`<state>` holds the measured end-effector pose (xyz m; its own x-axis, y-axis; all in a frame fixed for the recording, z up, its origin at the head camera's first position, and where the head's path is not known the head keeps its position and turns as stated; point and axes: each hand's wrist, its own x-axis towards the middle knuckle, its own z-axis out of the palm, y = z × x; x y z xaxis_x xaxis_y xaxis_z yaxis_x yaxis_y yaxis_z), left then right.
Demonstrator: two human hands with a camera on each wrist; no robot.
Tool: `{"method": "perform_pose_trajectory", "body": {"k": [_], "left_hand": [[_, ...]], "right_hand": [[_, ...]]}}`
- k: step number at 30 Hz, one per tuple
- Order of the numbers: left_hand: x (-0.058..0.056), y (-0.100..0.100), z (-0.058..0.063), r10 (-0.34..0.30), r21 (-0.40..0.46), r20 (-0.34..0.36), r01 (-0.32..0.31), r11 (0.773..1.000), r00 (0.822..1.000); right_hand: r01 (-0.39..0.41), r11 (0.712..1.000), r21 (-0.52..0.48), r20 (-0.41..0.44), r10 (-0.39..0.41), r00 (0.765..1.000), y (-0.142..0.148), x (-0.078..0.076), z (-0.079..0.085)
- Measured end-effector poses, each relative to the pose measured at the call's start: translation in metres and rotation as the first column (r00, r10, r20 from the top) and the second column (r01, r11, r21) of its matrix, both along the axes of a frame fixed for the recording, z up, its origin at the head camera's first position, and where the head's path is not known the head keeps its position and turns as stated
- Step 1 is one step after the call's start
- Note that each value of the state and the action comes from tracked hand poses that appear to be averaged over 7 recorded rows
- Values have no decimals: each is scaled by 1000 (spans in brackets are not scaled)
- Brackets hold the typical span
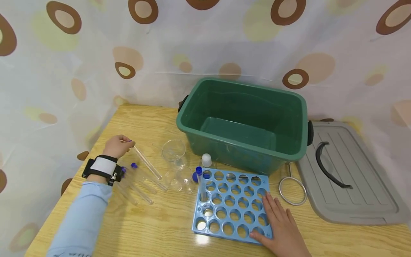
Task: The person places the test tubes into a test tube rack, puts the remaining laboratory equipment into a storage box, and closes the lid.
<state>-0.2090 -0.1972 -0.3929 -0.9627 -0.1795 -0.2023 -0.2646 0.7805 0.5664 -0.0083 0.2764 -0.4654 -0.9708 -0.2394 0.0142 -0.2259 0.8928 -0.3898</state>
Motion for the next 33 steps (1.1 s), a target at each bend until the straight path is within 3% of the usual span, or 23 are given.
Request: {"method": "perform_pose_trajectory", "body": {"k": [7,12,22,28,33], "left_hand": [[8,5,26,-16,111,-105,28,993,994],[16,9,41,-66,103,-156,83,991,985],[28,11,71,-105,129,-228,137,982,968],[37,20,91,-113,143,-294,161,977,949],[44,30,101,-128,108,-361,178,978,924]], "right_hand": [[-3,1000,8,-26,3,1000,0,1,-1],[-3,1000,0,-41,3,999,-1,1,0],[-7,1000,-17,-29,7,1000,0,1,0],[-32,997,-75,-123,22,992,1,-1,1],[-46,999,-28,-184,40,982,2,-2,2]]}}
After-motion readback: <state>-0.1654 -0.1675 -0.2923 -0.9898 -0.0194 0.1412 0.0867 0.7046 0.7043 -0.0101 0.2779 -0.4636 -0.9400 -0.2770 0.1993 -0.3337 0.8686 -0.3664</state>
